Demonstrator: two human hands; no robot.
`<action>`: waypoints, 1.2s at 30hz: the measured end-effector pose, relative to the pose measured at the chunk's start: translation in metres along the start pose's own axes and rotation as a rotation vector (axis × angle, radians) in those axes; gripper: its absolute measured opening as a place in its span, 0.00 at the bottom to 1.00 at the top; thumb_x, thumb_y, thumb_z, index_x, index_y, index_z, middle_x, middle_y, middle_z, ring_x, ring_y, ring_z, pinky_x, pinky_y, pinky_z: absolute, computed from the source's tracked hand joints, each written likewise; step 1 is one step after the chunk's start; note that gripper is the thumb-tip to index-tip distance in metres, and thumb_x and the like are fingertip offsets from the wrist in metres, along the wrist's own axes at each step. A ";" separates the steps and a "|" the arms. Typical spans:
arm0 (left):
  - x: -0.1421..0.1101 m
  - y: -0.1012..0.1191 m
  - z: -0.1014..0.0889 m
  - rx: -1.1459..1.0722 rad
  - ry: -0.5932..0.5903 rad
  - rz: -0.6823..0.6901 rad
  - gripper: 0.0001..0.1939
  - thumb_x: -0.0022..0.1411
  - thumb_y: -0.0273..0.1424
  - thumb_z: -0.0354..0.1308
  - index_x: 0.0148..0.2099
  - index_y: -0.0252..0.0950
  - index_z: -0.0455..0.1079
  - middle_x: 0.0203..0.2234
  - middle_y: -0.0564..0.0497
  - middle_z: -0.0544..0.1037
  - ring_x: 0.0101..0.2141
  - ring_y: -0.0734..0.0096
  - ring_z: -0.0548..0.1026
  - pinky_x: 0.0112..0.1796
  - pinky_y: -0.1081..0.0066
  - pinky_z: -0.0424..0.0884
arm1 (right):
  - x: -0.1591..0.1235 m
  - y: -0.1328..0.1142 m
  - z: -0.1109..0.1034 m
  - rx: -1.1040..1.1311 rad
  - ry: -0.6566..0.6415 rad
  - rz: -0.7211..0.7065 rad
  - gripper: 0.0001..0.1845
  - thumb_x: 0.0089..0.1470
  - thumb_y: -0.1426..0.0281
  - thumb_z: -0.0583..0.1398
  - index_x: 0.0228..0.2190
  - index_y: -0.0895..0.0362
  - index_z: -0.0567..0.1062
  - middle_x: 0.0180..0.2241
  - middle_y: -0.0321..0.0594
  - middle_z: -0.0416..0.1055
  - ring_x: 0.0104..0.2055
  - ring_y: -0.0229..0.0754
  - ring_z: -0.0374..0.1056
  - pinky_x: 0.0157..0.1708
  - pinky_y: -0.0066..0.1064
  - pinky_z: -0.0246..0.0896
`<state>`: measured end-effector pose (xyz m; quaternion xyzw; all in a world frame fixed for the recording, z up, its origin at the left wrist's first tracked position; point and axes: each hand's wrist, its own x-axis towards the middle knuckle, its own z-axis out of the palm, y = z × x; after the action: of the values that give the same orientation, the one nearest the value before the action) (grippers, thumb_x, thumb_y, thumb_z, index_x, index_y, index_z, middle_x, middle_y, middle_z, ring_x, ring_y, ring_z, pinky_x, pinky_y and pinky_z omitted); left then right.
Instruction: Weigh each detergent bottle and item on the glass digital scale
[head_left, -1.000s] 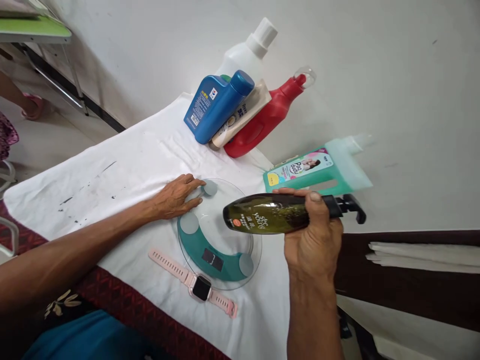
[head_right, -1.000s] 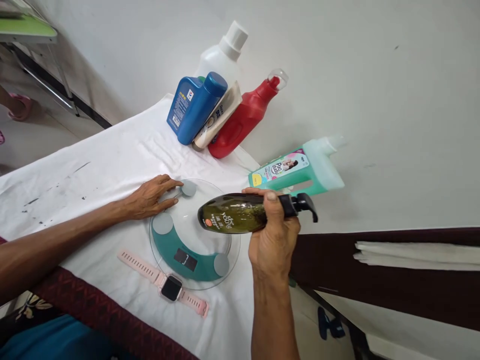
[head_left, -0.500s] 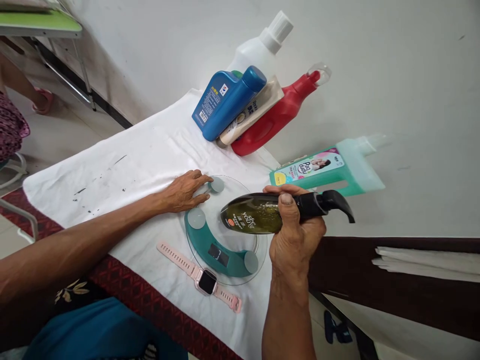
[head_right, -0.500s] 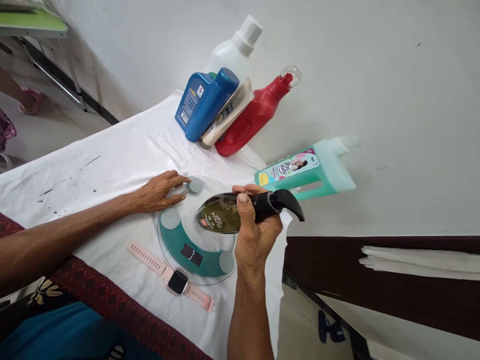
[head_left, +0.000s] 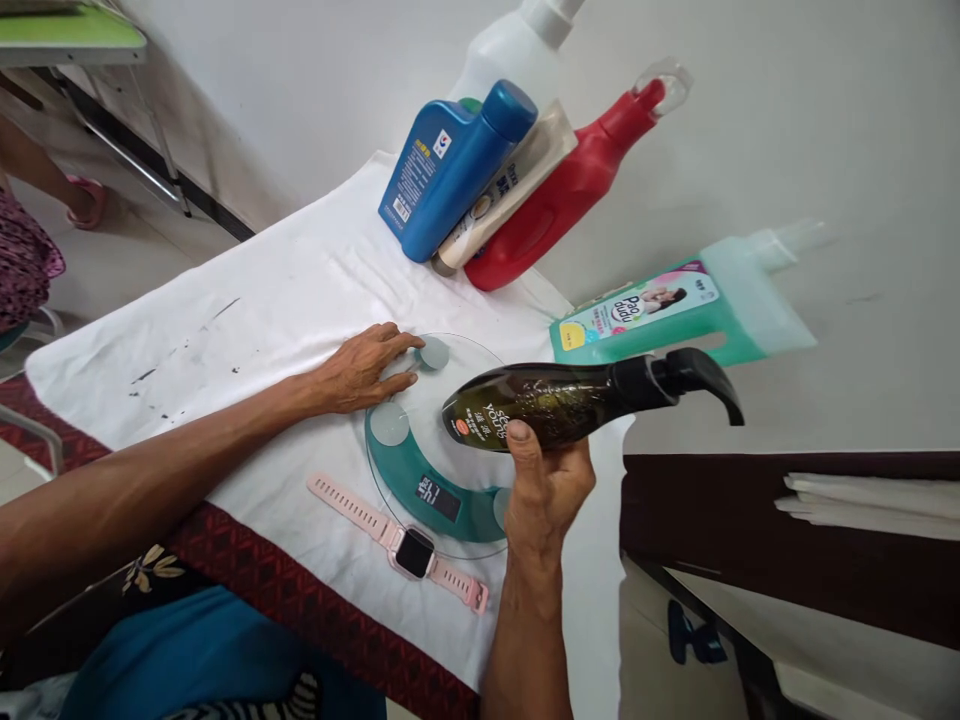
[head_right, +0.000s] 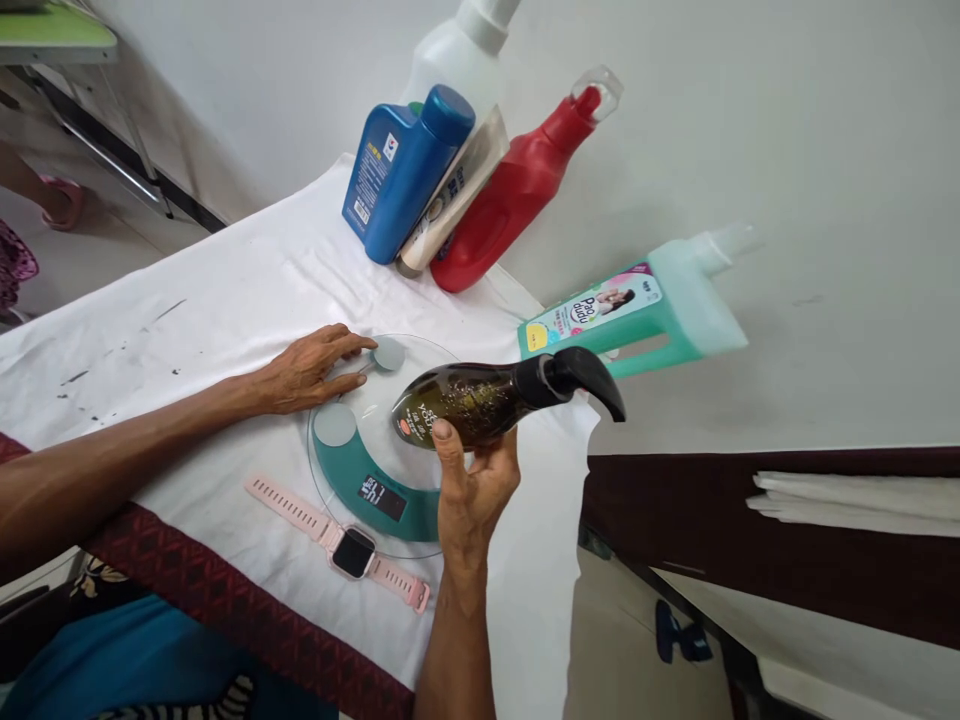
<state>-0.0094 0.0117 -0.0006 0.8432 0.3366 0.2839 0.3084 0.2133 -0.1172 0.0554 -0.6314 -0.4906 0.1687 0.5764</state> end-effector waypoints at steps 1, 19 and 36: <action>0.000 0.000 -0.001 0.001 -0.001 0.000 0.24 0.73 0.40 0.55 0.66 0.36 0.68 0.48 0.41 0.75 0.48 0.55 0.75 0.53 0.51 0.75 | -0.001 0.001 -0.002 -0.016 -0.010 0.008 0.33 0.53 0.54 0.72 0.55 0.57 0.78 0.47 0.45 0.80 0.51 0.50 0.76 0.55 0.46 0.71; 0.000 0.001 -0.001 -0.004 -0.006 -0.010 0.24 0.73 0.40 0.55 0.66 0.36 0.68 0.48 0.41 0.75 0.48 0.55 0.76 0.53 0.51 0.75 | -0.005 0.002 0.000 0.037 0.064 -0.108 0.31 0.56 0.52 0.68 0.55 0.56 0.74 0.51 0.46 0.76 0.52 0.50 0.74 0.54 0.46 0.69; 0.000 0.002 -0.001 0.008 -0.014 -0.006 0.24 0.74 0.42 0.53 0.66 0.38 0.67 0.50 0.41 0.74 0.48 0.56 0.75 0.54 0.51 0.75 | -0.008 0.005 -0.002 0.005 0.092 -0.076 0.26 0.66 0.47 0.57 0.50 0.55 0.77 0.45 0.42 0.73 0.51 0.50 0.71 0.57 0.49 0.65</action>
<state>-0.0096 0.0111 0.0014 0.8455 0.3380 0.2755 0.3082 0.2132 -0.1244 0.0484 -0.6178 -0.4868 0.1186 0.6060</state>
